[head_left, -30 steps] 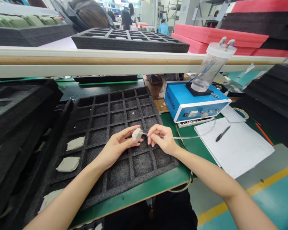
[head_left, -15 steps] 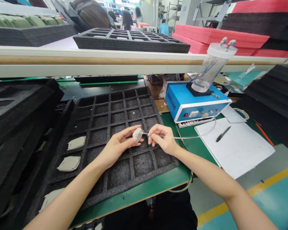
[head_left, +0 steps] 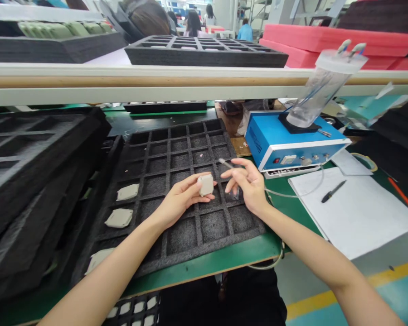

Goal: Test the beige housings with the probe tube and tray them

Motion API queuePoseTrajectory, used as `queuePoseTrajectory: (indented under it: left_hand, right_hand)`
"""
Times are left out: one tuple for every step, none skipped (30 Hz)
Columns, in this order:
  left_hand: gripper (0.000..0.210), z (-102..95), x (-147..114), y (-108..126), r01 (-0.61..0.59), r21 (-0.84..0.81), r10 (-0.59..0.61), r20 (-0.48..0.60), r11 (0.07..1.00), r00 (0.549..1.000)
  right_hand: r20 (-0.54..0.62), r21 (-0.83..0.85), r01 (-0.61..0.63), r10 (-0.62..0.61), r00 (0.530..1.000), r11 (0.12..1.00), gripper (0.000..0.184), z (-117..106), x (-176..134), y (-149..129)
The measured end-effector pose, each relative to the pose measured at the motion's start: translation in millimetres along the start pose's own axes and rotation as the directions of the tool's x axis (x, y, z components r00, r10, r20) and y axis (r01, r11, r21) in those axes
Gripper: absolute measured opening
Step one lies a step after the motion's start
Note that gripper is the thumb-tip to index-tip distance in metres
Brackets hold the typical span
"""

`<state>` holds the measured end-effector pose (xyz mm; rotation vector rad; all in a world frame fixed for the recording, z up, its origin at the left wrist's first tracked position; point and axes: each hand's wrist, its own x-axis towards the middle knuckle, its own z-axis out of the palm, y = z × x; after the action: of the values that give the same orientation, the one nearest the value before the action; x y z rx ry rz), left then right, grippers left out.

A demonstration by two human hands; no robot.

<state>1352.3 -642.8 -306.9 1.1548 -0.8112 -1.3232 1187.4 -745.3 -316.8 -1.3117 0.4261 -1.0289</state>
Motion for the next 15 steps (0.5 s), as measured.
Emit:
queuePoseTrajectory:
  left_hand:
    - [0.042,0.6,0.0,-0.1,0.006,-0.023,-0.006,0.003,1.000,1.000]
    - [0.038,1.1,0.1,-0.3,0.013,-0.045,-0.013,0.010,0.999,1.000]
    - [0.034,1.4,0.4,-0.6,0.021,-0.068,-0.020,0.020,0.997,1.000]
    - [0.031,1.7,0.8,-1.0,0.030,-0.093,-0.028,0.031,0.995,0.999]
    - [0.030,1.8,1.3,-1.4,0.038,-0.118,-0.033,0.041,0.992,0.999]
    - [0.030,1.8,1.7,-1.9,0.046,-0.140,-0.039,0.051,0.989,0.998]
    - [0.031,1.8,2.1,-2.4,0.051,-0.155,-0.042,0.060,0.987,0.997]
    - [0.032,1.7,2.4,-3.0,0.056,-0.161,-0.045,0.070,0.985,0.997]
    - [0.033,1.6,2.5,-3.6,0.059,-0.159,-0.047,0.079,0.986,0.996]
    - [0.034,1.4,2.5,-4.3,0.060,-0.149,-0.048,0.087,0.987,0.995]
    - [0.035,1.3,2.4,-5.0,0.059,-0.137,-0.047,0.092,0.989,0.995]
    - [0.036,1.1,2.3,-5.7,0.057,-0.126,-0.045,0.094,0.990,0.995]
    - [0.038,1.0,2.1,-6.4,0.052,-0.119,-0.041,0.093,0.992,0.995]
    - [0.039,1.0,1.9,-7.1,0.046,-0.114,-0.036,0.090,0.992,0.995]
    - [0.040,1.1,1.7,-7.7,0.038,-0.111,-0.029,0.086,0.993,0.996]
  right_hand:
    - [-0.033,0.023,-0.024,0.024,0.999,0.999,0.040,-0.1,2.1,1.2]
    - [-0.060,0.040,-0.059,0.061,0.996,0.997,0.044,-0.1,4.0,2.8]
    - [-0.076,0.044,-0.097,0.100,0.992,0.994,0.043,0.0,5.4,4.7]
    - [-0.081,0.031,-0.134,0.136,0.987,0.990,0.040,0.3,6.0,6.4]
    - [-0.069,0.001,-0.163,0.162,0.984,0.987,0.037,0.6,5.9,8.0]
    - [-0.045,-0.046,-0.178,0.176,0.983,0.983,0.037,1.1,5.1,9.0]
    - [-0.006,-0.106,-0.182,0.182,0.983,0.978,0.038,1.7,3.7,9.5]
    - [0.040,-0.169,-0.177,0.186,0.982,0.970,0.039,2.2,2.2,9.4]
    - [0.083,-0.225,-0.167,0.189,0.978,0.960,0.036,2.8,0.6,8.7]
    - [0.118,-0.269,-0.159,0.196,0.974,0.950,0.032,3.1,-0.7,7.7]
    - [0.143,-0.299,-0.155,0.205,0.968,0.942,0.028,3.3,-1.5,6.5]
    - [0.158,-0.317,-0.155,0.214,0.964,0.936,0.024,3.3,-1.9,5.4]
    - [0.167,-0.324,-0.159,0.221,0.961,0.933,0.022,3.1,-1.9,4.5]
    - [0.171,-0.325,-0.162,0.226,0.959,0.932,0.021,2.7,-1.5,3.9]
    - [0.176,-0.325,-0.164,0.230,0.957,0.931,0.020,2.3,-1.0,3.7]
